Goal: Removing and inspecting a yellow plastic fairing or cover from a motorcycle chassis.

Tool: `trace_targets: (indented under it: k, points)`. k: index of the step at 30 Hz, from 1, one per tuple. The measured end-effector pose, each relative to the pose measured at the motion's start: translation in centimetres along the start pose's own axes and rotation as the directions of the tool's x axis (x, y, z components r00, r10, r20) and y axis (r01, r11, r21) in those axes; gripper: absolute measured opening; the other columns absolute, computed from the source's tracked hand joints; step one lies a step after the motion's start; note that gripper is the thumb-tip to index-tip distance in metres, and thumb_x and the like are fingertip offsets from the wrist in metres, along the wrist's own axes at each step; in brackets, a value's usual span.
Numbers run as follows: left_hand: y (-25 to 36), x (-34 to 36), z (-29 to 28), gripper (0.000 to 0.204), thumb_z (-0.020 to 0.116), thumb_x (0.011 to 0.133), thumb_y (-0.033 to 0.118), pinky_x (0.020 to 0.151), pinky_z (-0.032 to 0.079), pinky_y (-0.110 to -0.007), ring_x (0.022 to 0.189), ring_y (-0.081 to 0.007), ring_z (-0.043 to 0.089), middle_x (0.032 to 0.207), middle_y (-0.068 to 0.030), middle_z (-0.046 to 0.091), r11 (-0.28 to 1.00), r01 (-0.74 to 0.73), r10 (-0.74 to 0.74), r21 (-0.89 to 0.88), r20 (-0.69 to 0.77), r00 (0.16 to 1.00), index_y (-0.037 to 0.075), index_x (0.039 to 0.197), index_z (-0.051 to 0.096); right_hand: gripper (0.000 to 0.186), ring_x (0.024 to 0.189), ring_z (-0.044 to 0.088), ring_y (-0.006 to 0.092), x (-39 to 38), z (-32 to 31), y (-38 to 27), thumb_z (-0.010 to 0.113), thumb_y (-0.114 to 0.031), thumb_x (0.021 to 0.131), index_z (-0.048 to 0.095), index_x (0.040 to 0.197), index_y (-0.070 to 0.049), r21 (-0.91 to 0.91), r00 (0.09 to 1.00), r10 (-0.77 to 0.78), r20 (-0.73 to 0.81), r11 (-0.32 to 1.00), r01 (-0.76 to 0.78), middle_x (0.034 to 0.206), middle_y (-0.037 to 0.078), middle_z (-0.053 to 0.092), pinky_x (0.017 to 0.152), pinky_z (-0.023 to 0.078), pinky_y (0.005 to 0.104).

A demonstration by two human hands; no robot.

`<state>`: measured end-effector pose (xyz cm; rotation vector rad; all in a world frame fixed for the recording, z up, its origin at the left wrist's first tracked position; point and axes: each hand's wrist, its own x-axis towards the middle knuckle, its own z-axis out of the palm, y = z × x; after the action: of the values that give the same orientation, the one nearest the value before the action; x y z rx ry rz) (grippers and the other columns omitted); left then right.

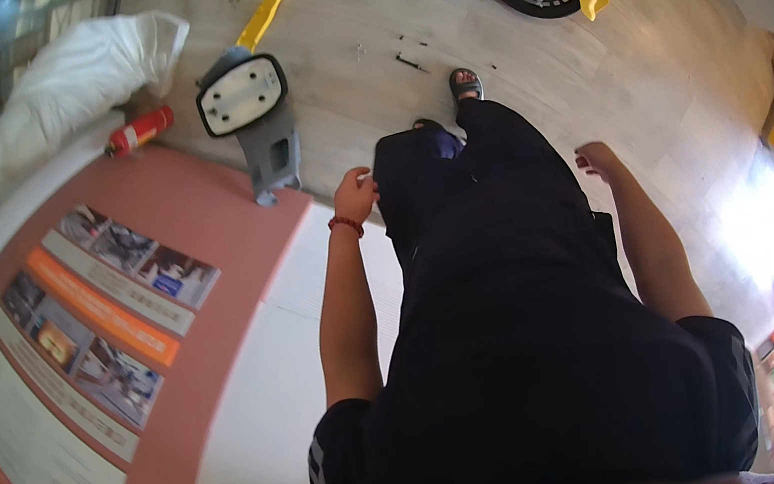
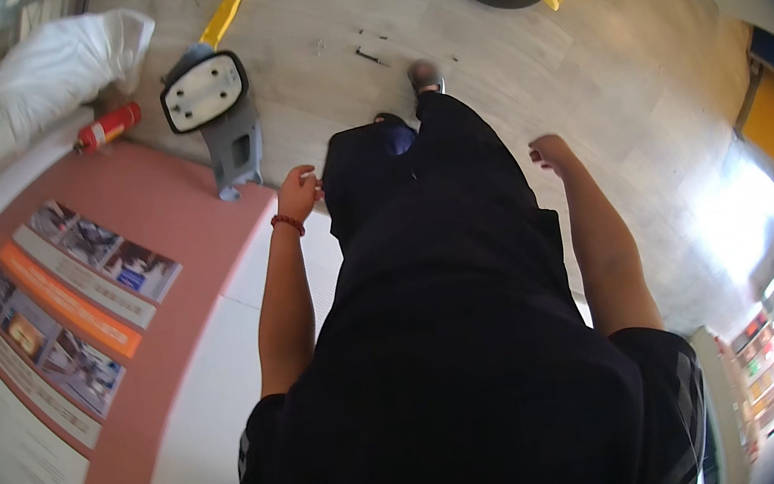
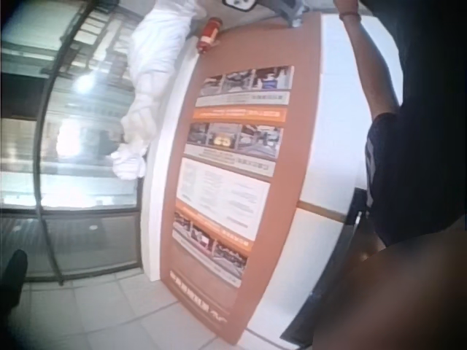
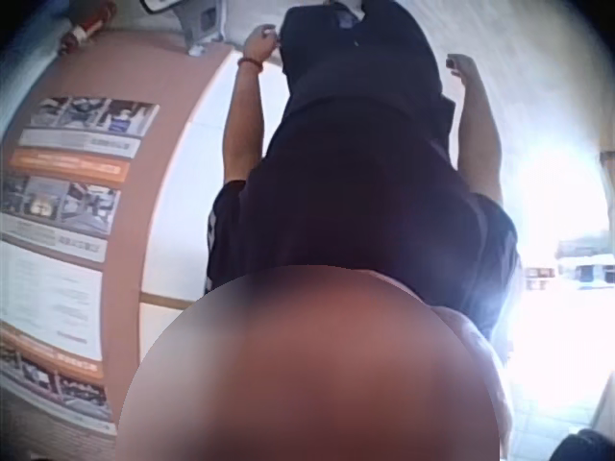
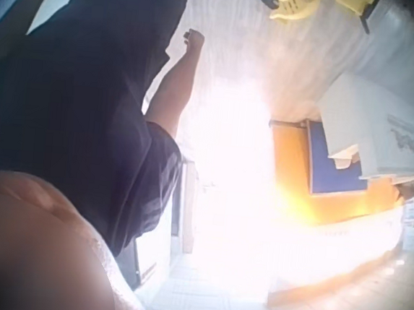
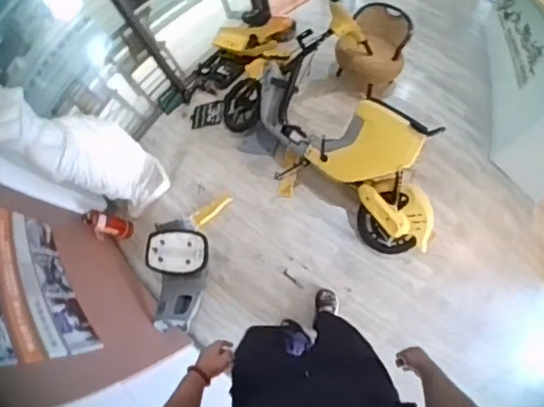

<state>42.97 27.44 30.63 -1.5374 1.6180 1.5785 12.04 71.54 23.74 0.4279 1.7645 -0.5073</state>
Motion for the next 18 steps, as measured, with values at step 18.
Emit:
trace_targets:
  k: [18]
  points:
    - [6.2,22.5,-8.5,0.022,0.051,0.090,0.021,0.082,0.050,-0.042,0.093,-0.0343,0.063,0.097,-0.0170,0.067,0.497,-0.323,0.081,0.806,0.327,0.941,0.008,0.102,0.063,0.026,0.064,0.059,0.0135,10.3,15.6,-12.2,0.059,-0.027,0.081,0.067,0.085,-0.003,0.450,0.952,0.078,-0.297,0.890,0.068,0.070,0.006,0.064,0.057,0.047,0.0285]
